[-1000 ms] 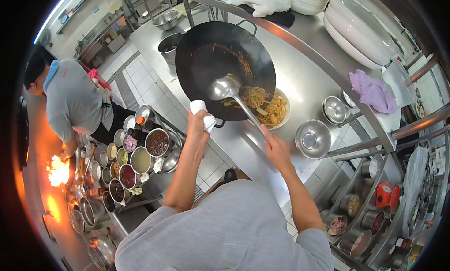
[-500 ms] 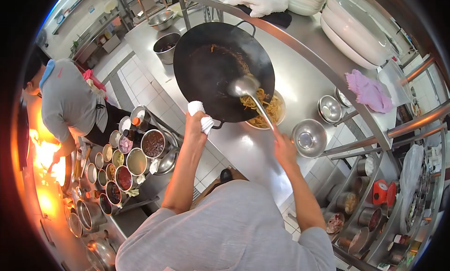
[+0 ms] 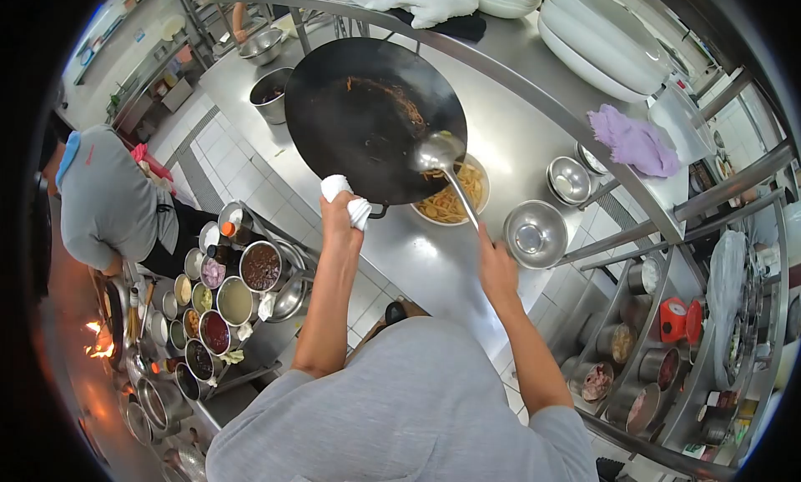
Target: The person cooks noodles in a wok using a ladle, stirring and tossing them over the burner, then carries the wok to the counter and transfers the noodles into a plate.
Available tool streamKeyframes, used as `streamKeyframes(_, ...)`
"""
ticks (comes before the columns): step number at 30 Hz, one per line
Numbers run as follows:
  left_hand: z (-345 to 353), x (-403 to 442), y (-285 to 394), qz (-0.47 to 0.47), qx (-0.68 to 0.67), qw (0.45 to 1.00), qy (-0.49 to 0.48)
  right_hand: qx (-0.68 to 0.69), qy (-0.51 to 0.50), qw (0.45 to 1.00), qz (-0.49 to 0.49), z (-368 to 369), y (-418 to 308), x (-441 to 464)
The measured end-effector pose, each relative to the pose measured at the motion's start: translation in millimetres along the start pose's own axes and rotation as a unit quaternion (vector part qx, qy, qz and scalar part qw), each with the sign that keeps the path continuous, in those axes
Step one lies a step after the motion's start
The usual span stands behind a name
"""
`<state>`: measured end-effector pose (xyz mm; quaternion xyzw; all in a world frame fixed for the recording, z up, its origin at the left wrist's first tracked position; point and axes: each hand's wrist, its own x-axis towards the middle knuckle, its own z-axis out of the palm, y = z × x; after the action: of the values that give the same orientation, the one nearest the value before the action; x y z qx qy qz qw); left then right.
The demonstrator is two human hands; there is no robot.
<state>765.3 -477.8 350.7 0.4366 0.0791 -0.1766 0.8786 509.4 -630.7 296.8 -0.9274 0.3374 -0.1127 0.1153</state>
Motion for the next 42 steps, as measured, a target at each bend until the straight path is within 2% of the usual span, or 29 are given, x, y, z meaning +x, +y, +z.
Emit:
streamKeyframes(2,2.0,1.9,-1.6,0.013,0.008,1.000,0.010,-0.014,-0.016,1.000,0.009,-10.3,13.0,-22.1)
streamKeyframes(8,-5.6,4.4,-5.1,0.047,0.046,0.997,0.031,-0.063,0.028,0.997,-0.018,-37.3,41.3,-50.2)
streamKeyframes(12,-8.9,0.0,4.4,0.045,0.057,0.997,0.023,-0.054,0.010,0.999,0.002,-44.5,34.1,-42.0)
streamKeyframes(14,-9.0,-2.4,4.3,0.046,0.058,0.997,0.027,-0.030,0.051,0.997,-0.042,-38.5,20.9,-21.4)
streamKeyframes(17,-15.6,3.2,7.9,0.048,0.032,0.998,0.008,-0.063,0.058,0.994,-0.062,-39.4,20.3,-15.8)
streamKeyframes(20,-21.7,2.6,13.3,0.063,0.036,0.997,0.030,-0.067,0.015,0.997,-0.046,-60.4,60.7,-51.3)
streamKeyframes(21,-27.5,0.9,13.8,0.063,0.037,0.997,0.033,-0.066,0.013,0.997,-0.047,-74.8,55.6,-55.8)
streamKeyframes(23,-43.3,-1.2,18.2,0.069,0.079,0.994,0.008,-0.088,-0.017,0.996,0.016,-106.8,42.6,-66.6)
streamKeyframes(24,-52.5,-2.8,21.5,0.068,0.084,0.994,0.009,-0.084,-0.016,0.996,0.018,-101.7,40.5,-68.3)
streamKeyframes(25,-59.9,-8.3,26.7,0.058,0.068,0.996,0.023,0.059,-0.024,0.998,0.019,-93.3,34.5,-67.8)
streamKeyframes(26,-77.4,-9.5,29.8,0.028,0.030,0.999,0.000,0.200,-0.031,0.979,0.017,-83.4,28.0,-66.9)
streamKeyframes(27,-96.2,-13.7,33.7,0.000,-0.010,1.000,-0.023,0.268,-0.079,0.960,0.019,-55.9,24.3,-65.1)
streamKeyframes(28,-103.4,-34.4,47.0,-0.084,0.000,0.996,0.013,0.335,-0.128,0.933,0.017,-23.3,15.6,-61.4)
streamKeyframes(29,-115.0,-49.6,50.6,-0.102,-0.071,0.992,0.032,0.357,-0.158,0.920,-0.001,-4.3,-9.6,-58.6)
streamKeyframes(30,-120.9,-78.9,57.9,-0.106,-0.078,0.990,0.047,0.495,-0.132,0.854,-0.087,6.6,-40.8,-61.3)
streamKeyframes(32,-141.7,-141.1,66.1,-0.089,-0.101,0.988,0.077,0.430,-0.259,0.861,-0.085,12.8,-74.0,-67.7)
streamKeyframes(34,-183.0,-200.4,71.6,-0.053,-0.133,0.985,0.101,0.484,-0.276,0.810,-0.183,14.4,-95.1,-81.8)
streamKeyframes(35,-203.7,-231.2,71.6,-0.034,-0.150,0.982,0.112,0.469,-0.311,0.794,-0.229,7.7,-98.0,-88.9)
streamKeyframes(39,-242.6,-365.4,85.1,0.079,-0.120,0.954,0.265,0.385,-0.451,0.715,-0.371,21.2,-102.8,-138.2)
streamKeyframes(41,-261.8,-421.4,88.5,0.132,-0.130,0.916,0.357,0.358,-0.480,0.680,-0.423,33.4,-116.1,-169.3)
streamKeyframes(42,-320.6,-450.9,80.0,0.167,-0.179,0.915,0.321,0.332,-0.495,0.655,-0.465,35.9,-123.4,-183.8)
